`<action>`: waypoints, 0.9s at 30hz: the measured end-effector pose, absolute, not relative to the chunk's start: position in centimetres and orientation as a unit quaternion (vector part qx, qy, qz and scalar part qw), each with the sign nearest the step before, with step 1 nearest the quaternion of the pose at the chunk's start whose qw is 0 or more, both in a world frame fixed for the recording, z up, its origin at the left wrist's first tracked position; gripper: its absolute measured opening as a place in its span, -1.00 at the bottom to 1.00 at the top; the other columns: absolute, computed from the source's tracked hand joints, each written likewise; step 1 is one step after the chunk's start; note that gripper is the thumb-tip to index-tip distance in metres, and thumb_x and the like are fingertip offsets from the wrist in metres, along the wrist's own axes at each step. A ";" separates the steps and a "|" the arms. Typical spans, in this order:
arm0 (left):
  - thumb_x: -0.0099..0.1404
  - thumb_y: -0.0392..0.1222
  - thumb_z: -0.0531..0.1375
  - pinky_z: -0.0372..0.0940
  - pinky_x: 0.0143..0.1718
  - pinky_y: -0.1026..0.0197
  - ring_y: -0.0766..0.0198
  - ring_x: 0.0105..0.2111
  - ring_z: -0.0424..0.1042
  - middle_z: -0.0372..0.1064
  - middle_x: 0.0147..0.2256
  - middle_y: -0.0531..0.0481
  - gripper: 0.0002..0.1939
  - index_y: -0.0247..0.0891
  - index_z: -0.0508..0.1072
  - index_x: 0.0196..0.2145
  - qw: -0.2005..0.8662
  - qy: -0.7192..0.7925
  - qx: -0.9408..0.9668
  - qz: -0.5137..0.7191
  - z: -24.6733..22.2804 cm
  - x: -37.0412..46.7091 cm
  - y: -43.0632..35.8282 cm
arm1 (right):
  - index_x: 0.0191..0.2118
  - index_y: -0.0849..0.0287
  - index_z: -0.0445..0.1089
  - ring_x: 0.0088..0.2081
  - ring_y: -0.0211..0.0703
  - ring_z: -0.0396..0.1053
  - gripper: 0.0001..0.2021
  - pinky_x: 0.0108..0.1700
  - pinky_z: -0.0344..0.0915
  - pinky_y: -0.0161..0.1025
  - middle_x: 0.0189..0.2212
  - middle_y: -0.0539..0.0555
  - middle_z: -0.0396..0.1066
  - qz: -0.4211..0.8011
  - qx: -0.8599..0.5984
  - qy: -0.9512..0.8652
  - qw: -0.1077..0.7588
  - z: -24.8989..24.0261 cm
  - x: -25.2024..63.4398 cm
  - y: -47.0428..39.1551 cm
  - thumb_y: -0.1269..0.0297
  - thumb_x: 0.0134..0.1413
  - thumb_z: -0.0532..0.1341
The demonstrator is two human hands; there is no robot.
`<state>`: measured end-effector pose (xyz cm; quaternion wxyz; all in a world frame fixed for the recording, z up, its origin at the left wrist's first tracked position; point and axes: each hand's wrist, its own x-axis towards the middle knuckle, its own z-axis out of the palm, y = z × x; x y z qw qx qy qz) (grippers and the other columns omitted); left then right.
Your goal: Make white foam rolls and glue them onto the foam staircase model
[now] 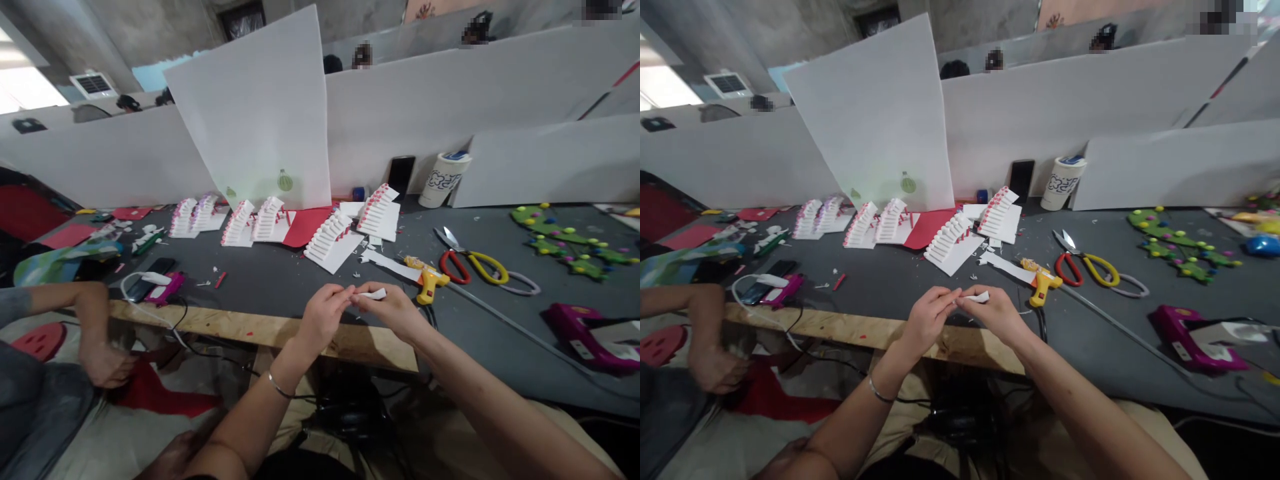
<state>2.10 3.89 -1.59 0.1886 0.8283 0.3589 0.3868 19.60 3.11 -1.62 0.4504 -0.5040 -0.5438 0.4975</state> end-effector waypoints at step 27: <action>0.31 -0.07 0.17 0.31 -0.28 0.26 0.28 -0.29 0.37 0.36 -0.30 -0.04 -0.81 -0.26 0.43 -0.30 0.235 0.394 0.745 0.485 -1.7 2.9 3.8 | -0.29 0.11 0.55 -0.32 -0.13 0.47 -0.78 -0.33 0.36 -0.27 -0.34 0.09 0.57 0.313 -0.468 -0.681 0.468 -0.8 20.0 2.3 0.14 0.12 0.19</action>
